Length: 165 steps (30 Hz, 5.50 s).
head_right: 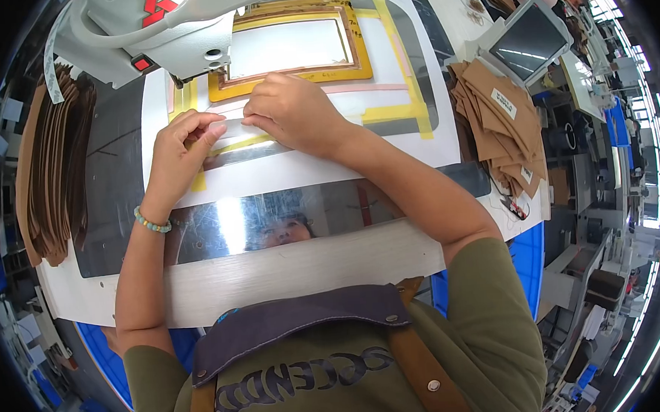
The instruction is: Using an industrial sewing machine to stitch labels onto leather pieces in a workshop.
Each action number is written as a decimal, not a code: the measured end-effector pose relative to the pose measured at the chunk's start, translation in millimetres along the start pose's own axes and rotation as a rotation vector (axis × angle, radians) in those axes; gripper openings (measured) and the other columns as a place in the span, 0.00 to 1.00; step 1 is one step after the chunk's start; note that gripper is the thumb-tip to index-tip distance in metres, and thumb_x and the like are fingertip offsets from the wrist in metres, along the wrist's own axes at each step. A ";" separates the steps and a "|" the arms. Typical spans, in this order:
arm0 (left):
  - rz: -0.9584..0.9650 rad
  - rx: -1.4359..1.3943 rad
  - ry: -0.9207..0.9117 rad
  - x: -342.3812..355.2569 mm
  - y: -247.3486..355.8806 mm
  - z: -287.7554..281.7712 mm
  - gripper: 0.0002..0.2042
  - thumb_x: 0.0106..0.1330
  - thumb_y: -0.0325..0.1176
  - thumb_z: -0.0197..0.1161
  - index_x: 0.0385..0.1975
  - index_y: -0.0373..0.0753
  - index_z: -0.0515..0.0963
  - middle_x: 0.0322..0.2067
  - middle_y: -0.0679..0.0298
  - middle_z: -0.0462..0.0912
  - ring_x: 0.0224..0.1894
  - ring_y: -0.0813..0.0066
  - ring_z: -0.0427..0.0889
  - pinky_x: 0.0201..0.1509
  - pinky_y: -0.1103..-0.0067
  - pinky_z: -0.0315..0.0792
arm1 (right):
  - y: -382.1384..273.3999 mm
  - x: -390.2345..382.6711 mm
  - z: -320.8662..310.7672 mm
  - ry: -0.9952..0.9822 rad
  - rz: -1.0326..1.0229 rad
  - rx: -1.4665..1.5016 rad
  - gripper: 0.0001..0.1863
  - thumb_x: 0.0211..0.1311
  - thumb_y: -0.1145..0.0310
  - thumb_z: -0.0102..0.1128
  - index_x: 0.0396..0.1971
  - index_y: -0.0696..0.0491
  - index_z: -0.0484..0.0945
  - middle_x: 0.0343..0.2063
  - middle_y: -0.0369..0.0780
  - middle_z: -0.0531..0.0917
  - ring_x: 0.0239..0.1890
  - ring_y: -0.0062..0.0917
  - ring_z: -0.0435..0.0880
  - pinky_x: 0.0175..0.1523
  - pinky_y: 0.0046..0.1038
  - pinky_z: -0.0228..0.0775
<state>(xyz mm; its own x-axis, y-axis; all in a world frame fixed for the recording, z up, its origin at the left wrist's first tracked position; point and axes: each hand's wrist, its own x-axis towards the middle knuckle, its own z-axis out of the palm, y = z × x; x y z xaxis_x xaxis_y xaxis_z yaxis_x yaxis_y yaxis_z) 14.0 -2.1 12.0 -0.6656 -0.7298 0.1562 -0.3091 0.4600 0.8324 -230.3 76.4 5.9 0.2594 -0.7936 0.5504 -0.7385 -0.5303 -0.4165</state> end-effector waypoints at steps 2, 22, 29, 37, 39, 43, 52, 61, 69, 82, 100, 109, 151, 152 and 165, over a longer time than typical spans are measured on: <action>0.028 0.050 -0.010 0.2 -2.0 -0.3 0.10 0.71 0.30 0.73 0.47 0.34 0.88 0.33 0.66 0.80 0.34 0.80 0.75 0.42 0.80 0.73 | -0.3 -1.2 -1.3 -0.012 0.000 0.010 0.06 0.66 0.67 0.73 0.35 0.53 0.89 0.35 0.38 0.88 0.42 0.36 0.85 0.50 0.37 0.78; 0.221 0.393 0.205 6.9 -9.1 -11.1 0.12 0.71 0.30 0.71 0.51 0.34 0.87 0.50 0.56 0.87 0.56 0.59 0.85 0.62 0.70 0.78 | 41.2 25.6 -111.3 -0.082 0.660 0.369 0.13 0.81 0.61 0.59 0.41 0.54 0.86 0.33 0.29 0.85 0.37 0.10 0.80 0.45 0.20 0.75; 0.235 0.614 0.054 4.9 -9.3 -1.0 0.17 0.76 0.35 0.65 0.58 0.31 0.84 0.70 0.52 0.78 0.78 0.44 0.66 0.80 0.57 0.61 | 30.0 50.2 -117.8 -0.371 0.583 0.215 0.15 0.80 0.60 0.60 0.38 0.58 0.84 0.29 0.31 0.80 0.34 0.14 0.75 0.44 0.22 0.68; 0.258 0.631 -0.012 5.2 -19.4 -4.2 0.20 0.83 0.41 0.55 0.64 0.35 0.83 0.76 0.53 0.72 0.80 0.44 0.62 0.81 0.56 0.56 | 0.0 26.1 -51.3 -0.460 0.432 0.335 0.17 0.78 0.62 0.64 0.46 0.62 0.90 0.37 0.42 0.91 0.37 0.24 0.85 0.46 0.28 0.77; 0.262 0.640 -0.033 3.5 -21.3 -4.1 0.21 0.84 0.40 0.51 0.65 0.32 0.79 0.78 0.52 0.68 0.83 0.46 0.56 0.82 0.56 0.52 | -0.3 21.7 -41.0 -0.346 0.364 0.267 0.17 0.77 0.63 0.65 0.47 0.63 0.90 0.43 0.47 0.93 0.41 0.31 0.90 0.48 0.29 0.80; 0.262 0.666 -0.040 3.1 -18.8 -3.6 0.23 0.84 0.43 0.52 0.68 0.36 0.80 0.78 0.53 0.69 0.82 0.44 0.60 0.82 0.57 0.54 | 1.6 18.5 -46.3 -0.295 0.327 0.317 0.17 0.77 0.63 0.65 0.46 0.64 0.90 0.43 0.47 0.93 0.41 0.30 0.90 0.49 0.28 0.80; 0.246 0.743 -0.085 3.4 -17.5 -1.5 0.24 0.84 0.42 0.50 0.71 0.34 0.76 0.78 0.49 0.67 0.84 0.44 0.55 0.83 0.55 0.51 | 52.0 45.1 -119.8 -0.156 0.579 0.394 0.13 0.77 0.57 0.62 0.40 0.52 0.87 0.27 0.31 0.82 0.32 0.18 0.80 0.42 0.27 0.75; 0.261 0.762 -0.096 5.2 -10.5 0.3 0.28 0.82 0.49 0.54 0.73 0.36 0.74 0.80 0.47 0.64 0.81 0.40 0.57 0.81 0.53 0.52 | 80.8 80.1 -62.0 -0.742 0.568 0.093 0.20 0.76 0.57 0.66 0.25 0.53 0.79 0.19 0.35 0.75 0.25 0.21 0.71 0.36 0.31 0.66; 0.227 0.746 -0.096 7.0 -9.7 1.1 0.29 0.81 0.51 0.55 0.72 0.35 0.75 0.80 0.50 0.64 0.82 0.42 0.56 0.80 0.53 0.51 | 67.4 100.2 -24.4 -0.676 0.495 0.140 0.18 0.70 0.61 0.68 0.21 0.56 0.82 0.19 0.38 0.83 0.25 0.24 0.79 0.36 0.33 0.71; 0.233 0.778 -0.099 7.6 -11.0 0.7 0.29 0.81 0.52 0.55 0.67 0.32 0.78 0.79 0.48 0.65 0.82 0.42 0.56 0.81 0.54 0.51 | 66.6 97.5 -25.8 -0.649 0.514 0.164 0.15 0.67 0.62 0.70 0.22 0.55 0.84 0.19 0.39 0.83 0.25 0.27 0.80 0.36 0.35 0.72; 0.204 0.825 -0.045 7.5 -9.2 5.4 0.30 0.78 0.51 0.61 0.71 0.35 0.76 0.80 0.48 0.64 0.82 0.45 0.58 0.80 0.55 0.55 | 128.9 49.0 -126.8 -0.455 0.584 0.066 0.06 0.62 0.65 0.73 0.35 0.50 0.91 0.29 0.34 0.89 0.33 0.19 0.85 0.39 0.28 0.74; 0.186 0.824 -0.076 7.6 -5.6 4.1 0.29 0.79 0.50 0.59 0.71 0.34 0.76 0.80 0.49 0.63 0.83 0.46 0.56 0.82 0.55 0.53 | 106.8 28.7 -129.3 -0.567 0.575 0.022 0.05 0.61 0.71 0.69 0.36 0.52 0.91 0.27 0.35 0.89 0.30 0.22 0.84 0.39 0.30 0.75; 0.243 0.776 -0.158 25.8 -15.5 -16.5 0.27 0.78 0.50 0.61 0.70 0.40 0.79 0.75 0.47 0.69 0.80 0.40 0.59 0.80 0.54 0.54 | 79.6 62.9 -121.2 -0.915 0.524 -0.527 0.04 0.52 0.73 0.71 0.29 0.52 0.89 0.27 0.44 0.89 0.31 0.37 0.88 0.37 0.39 0.77; 0.247 0.776 -0.158 25.6 -16.2 -16.6 0.27 0.78 0.50 0.60 0.70 0.40 0.79 0.75 0.47 0.69 0.80 0.40 0.58 0.81 0.54 0.53 | 76.0 64.3 -122.6 -0.915 0.557 -0.522 0.06 0.54 0.74 0.69 0.32 0.50 0.91 0.30 0.43 0.90 0.35 0.37 0.89 0.41 0.39 0.79; 0.297 0.780 -0.116 25.4 -20.4 -15.5 0.27 0.78 0.52 0.60 0.68 0.38 0.79 0.76 0.47 0.69 0.80 0.43 0.59 0.81 0.54 0.54 | 98.0 42.2 -113.0 -0.704 0.138 -0.836 0.08 0.63 0.71 0.64 0.31 0.53 0.92 0.48 0.39 0.86 0.57 0.36 0.82 0.58 0.42 0.78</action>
<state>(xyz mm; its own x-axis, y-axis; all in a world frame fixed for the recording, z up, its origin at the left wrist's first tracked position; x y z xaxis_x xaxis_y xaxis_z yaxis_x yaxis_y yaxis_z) 13.9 -37.9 7.2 -0.8456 -0.4866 0.2195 -0.4629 0.8732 0.1528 -362.1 24.6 70.1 0.2430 -0.9639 -0.1090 -0.9078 -0.2656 0.3245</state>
